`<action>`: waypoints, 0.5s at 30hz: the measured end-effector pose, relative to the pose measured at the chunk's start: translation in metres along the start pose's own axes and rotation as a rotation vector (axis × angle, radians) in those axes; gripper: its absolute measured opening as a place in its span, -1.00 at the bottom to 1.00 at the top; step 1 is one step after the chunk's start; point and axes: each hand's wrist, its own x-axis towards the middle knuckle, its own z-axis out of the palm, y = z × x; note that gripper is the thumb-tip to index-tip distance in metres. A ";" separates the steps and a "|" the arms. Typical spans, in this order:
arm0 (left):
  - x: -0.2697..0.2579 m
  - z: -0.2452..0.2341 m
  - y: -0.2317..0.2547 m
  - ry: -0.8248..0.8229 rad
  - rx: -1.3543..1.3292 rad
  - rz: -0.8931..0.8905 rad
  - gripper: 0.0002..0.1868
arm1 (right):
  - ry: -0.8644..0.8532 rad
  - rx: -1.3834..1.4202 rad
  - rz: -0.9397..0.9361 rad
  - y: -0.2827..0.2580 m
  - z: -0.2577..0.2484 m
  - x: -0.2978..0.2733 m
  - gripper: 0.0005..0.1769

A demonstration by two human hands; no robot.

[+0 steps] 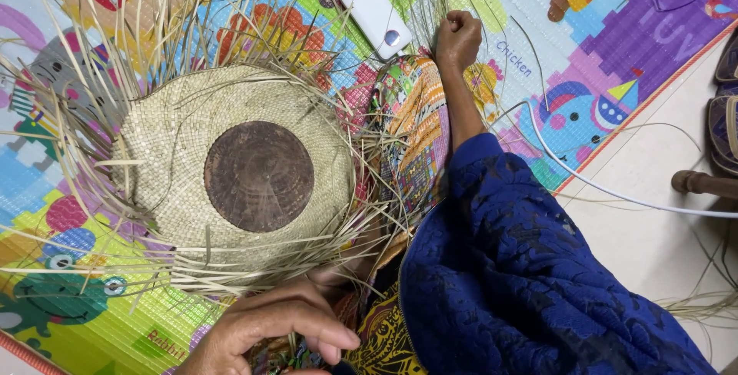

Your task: Weaving and finishing a straw hat by tucking in loose strands of straw.

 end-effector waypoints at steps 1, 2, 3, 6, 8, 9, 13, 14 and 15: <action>0.000 0.000 0.000 0.000 -0.001 0.000 -0.75 | 0.000 -0.001 0.000 0.000 0.000 -0.001 -0.84; 0.001 -0.001 0.000 -0.004 -0.002 0.000 -0.75 | -0.051 -0.015 0.035 -0.001 0.001 -0.001 -0.85; 0.002 -0.001 0.000 -0.009 -0.002 0.000 -0.75 | -0.101 -0.030 0.070 -0.001 0.001 -0.001 -0.86; 0.004 0.000 0.002 0.001 -0.029 -0.001 -0.72 | -0.087 -0.033 0.038 0.008 0.010 0.003 -0.85; 0.003 0.000 0.001 0.001 -0.026 -0.007 -0.74 | -0.079 -0.039 0.032 0.006 0.008 0.002 -0.84; 0.002 -0.001 0.000 0.000 -0.023 -0.012 -0.75 | -0.070 -0.045 0.026 0.005 0.007 0.001 -0.83; 0.003 -0.001 0.000 -0.006 -0.037 -0.021 -0.74 | -0.056 0.002 0.037 0.008 0.011 0.003 -0.86; 0.003 -0.001 0.000 -0.006 -0.030 -0.018 -0.74 | -0.044 0.002 0.042 0.012 0.015 0.005 -0.85; 0.003 -0.001 0.000 -0.006 -0.022 -0.015 -0.74 | -0.032 0.003 0.046 0.016 0.019 0.007 -0.84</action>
